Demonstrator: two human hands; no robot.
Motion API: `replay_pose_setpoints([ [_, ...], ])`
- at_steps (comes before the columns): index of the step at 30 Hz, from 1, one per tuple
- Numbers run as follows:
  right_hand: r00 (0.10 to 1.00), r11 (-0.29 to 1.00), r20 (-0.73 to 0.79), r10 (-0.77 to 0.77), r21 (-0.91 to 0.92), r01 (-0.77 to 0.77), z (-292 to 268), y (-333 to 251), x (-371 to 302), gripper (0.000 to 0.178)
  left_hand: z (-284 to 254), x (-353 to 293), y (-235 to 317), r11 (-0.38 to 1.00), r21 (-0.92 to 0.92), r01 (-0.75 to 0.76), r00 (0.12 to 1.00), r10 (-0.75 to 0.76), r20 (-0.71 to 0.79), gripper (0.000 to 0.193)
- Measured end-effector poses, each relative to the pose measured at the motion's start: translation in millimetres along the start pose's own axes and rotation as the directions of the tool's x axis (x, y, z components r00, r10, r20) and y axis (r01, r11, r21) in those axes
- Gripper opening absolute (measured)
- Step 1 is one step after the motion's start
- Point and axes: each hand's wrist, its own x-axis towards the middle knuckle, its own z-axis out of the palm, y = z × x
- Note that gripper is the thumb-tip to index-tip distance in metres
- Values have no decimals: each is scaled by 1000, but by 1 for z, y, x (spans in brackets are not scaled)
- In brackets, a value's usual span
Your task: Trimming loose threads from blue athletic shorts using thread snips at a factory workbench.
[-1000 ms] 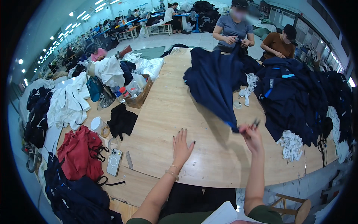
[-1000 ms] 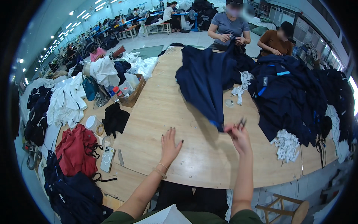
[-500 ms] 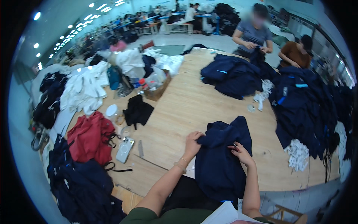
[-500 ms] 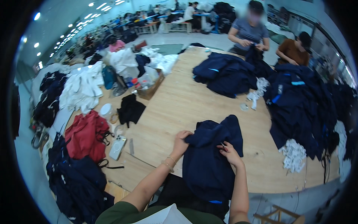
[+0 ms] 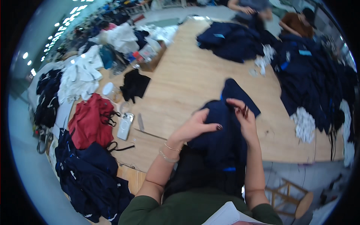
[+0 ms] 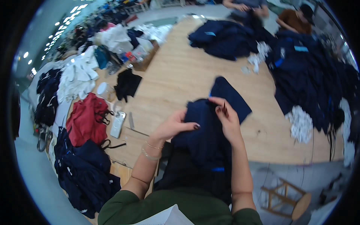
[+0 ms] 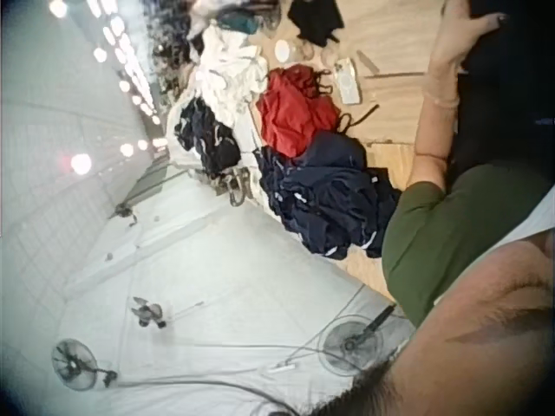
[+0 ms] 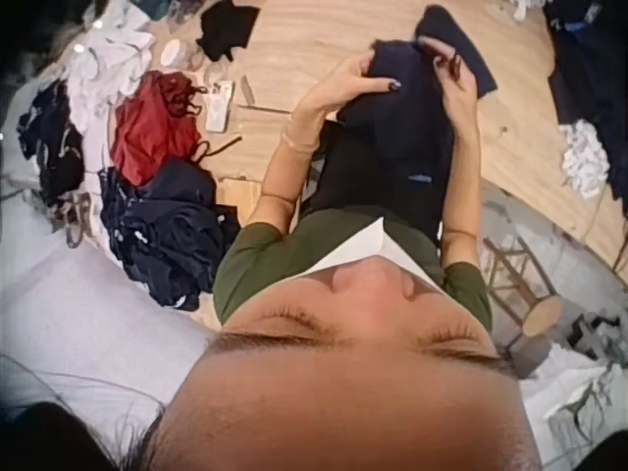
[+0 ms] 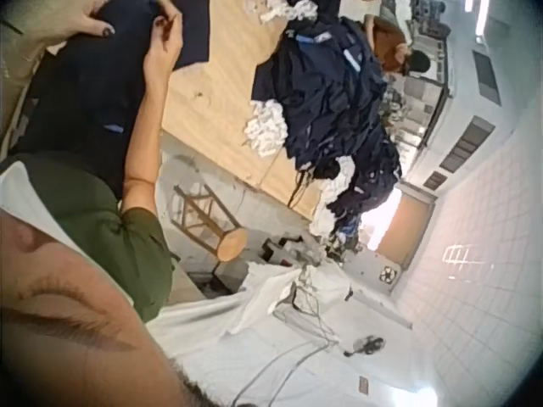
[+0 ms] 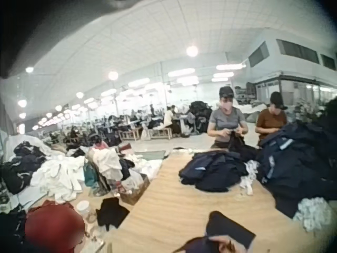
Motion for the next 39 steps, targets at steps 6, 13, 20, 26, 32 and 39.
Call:
replay_pose_setpoints([
  [6,984,997,-163,75,20,-72,-12,16,-53,25,10,-22,-14,982,-175,66,997,-60,39,55],
  [13,940,957,-200,278,-28,-289,-17,17,-103,19,28,-42,-21,965,-263,21,999,-33,-42,39],
  [20,948,992,-296,117,-6,-124,11,-11,-98,7,46,-43,-27,845,-534,-30,972,-101,-214,23],
  [26,978,981,-180,-109,-178,76,32,-27,-70,17,56,-45,-21,866,-496,-58,965,-79,-251,19],
  [32,982,954,-115,-150,-279,113,35,-23,-64,3,54,-43,-23,886,-461,-38,964,-89,-251,17],
  [39,960,989,-261,105,-78,-129,11,-21,-75,16,59,-42,-11,955,-297,-9,962,-72,-262,20],
])
